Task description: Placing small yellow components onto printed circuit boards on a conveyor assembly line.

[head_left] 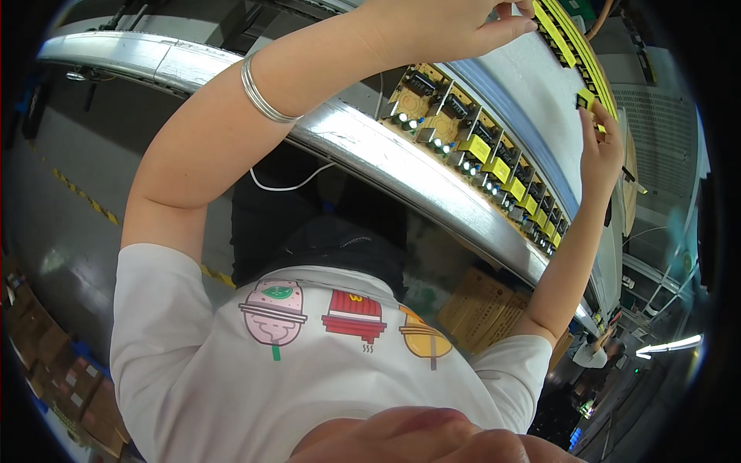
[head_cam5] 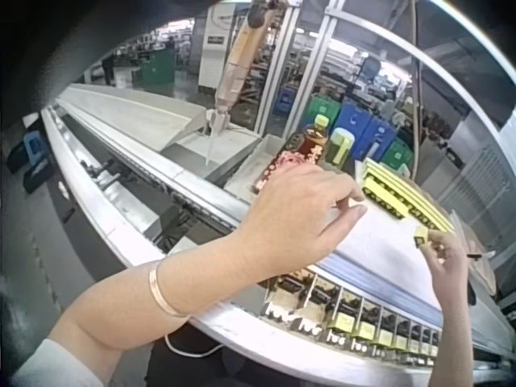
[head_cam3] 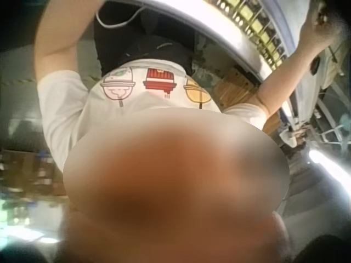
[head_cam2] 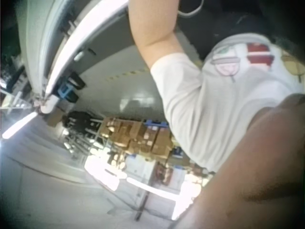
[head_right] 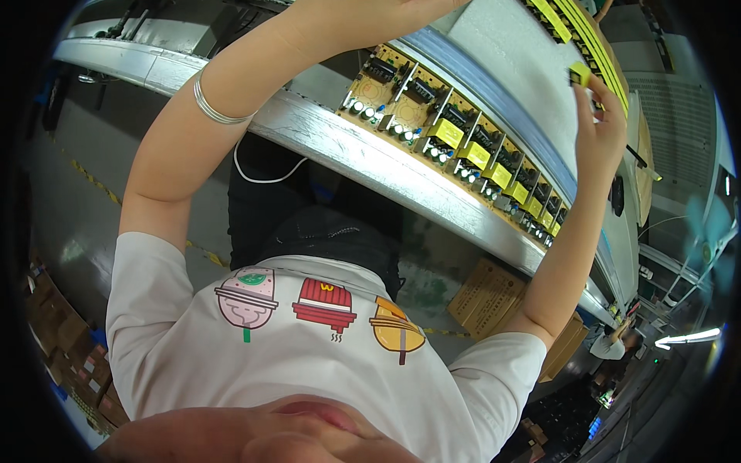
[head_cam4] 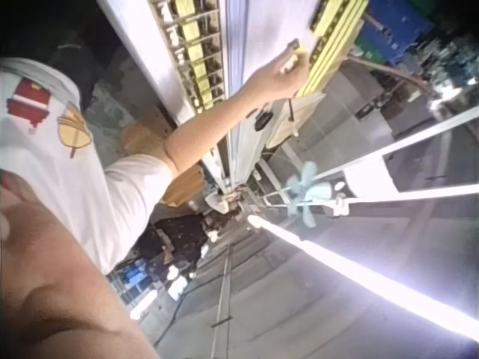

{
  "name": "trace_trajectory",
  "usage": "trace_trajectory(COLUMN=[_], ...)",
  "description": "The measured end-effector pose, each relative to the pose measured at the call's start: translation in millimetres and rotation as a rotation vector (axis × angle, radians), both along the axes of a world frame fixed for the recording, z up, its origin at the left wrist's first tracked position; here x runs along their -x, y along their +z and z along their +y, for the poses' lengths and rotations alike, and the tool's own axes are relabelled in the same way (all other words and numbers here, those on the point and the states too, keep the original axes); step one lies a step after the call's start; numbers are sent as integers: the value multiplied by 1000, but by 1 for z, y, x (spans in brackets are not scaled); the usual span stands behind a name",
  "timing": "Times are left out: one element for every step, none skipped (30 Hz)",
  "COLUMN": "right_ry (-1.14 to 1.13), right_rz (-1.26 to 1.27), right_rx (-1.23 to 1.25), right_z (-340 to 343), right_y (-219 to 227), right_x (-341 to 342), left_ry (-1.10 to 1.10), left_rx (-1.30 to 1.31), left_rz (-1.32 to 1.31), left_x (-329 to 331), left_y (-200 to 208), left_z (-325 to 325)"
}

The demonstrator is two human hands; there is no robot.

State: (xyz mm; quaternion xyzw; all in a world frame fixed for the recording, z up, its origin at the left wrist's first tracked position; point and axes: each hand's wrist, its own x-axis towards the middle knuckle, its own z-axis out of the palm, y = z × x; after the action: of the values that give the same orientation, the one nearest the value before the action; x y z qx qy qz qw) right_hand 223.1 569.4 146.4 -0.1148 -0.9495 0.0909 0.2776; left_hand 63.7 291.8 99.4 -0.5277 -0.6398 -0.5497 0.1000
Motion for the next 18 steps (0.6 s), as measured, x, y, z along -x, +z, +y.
trace_trajectory(right_ry=[15, 187, 346, 348, 346, 381, 397, 409, 406, 423, 442, 461, 480, 482, 468, 454, 439, 423], right_rz=[-3, -43, -81, -149, -216, -245, -280, -316, -315, -326, -337, -348, -359, -361, -376, -390, -404, -419], right_rx=[11, 102, 182, 248, 310, 318, 325, 331, 332, 302, 271, 240, 209, 209, 196, 183, 170, 156], right_z=[-18, -37, -57, -84, -108, -119, -130, -136, -138, -139, -139, -140, -141, -142, -144, -146, -147, -148], right_y=[-4, -9, -8, -6, -5, -10, -13, -14, -17, -21, -24, -27, -29, -29, -28, -27, -26, -25], right_x=[2, 3, 0, -5, -12, -18, -22, -24, -25, -25, -25, -24, -24, -24, -24, -25, -26, -27], left_ry=[40, 80, 105, 107, 101, 92, 87, 79, 75, 80, 85, 92, 98, 100, 92, 83, 74, 64], left_rx=[-3, -5, -18, -15, -23, -29, -34, -42, -42, -50, -59, -68, -77, -77, -84, -91, -99, -106], left_rz=[44, 89, 136, 135, 122, 110, 97, 83, 83, 98, 112, 126, 140, 139, 136, 134, 132, 129], left_x=[7, 13, 15, 16, 15, 15, 14, 14, 14, 14, 13, 13, 13, 13, 14, 14, 14, 13], left_y=[-5, -11, -12, -13, -14, -14, -14, -14, -14, -14, -14, -14, -14, -15, -15, -16, -16, -17], left_z=[3, 5, 8, 7, 8, 9, 10, 10, 12, 13, 14, 15, 15, 16, 16, 17, 18, 19])
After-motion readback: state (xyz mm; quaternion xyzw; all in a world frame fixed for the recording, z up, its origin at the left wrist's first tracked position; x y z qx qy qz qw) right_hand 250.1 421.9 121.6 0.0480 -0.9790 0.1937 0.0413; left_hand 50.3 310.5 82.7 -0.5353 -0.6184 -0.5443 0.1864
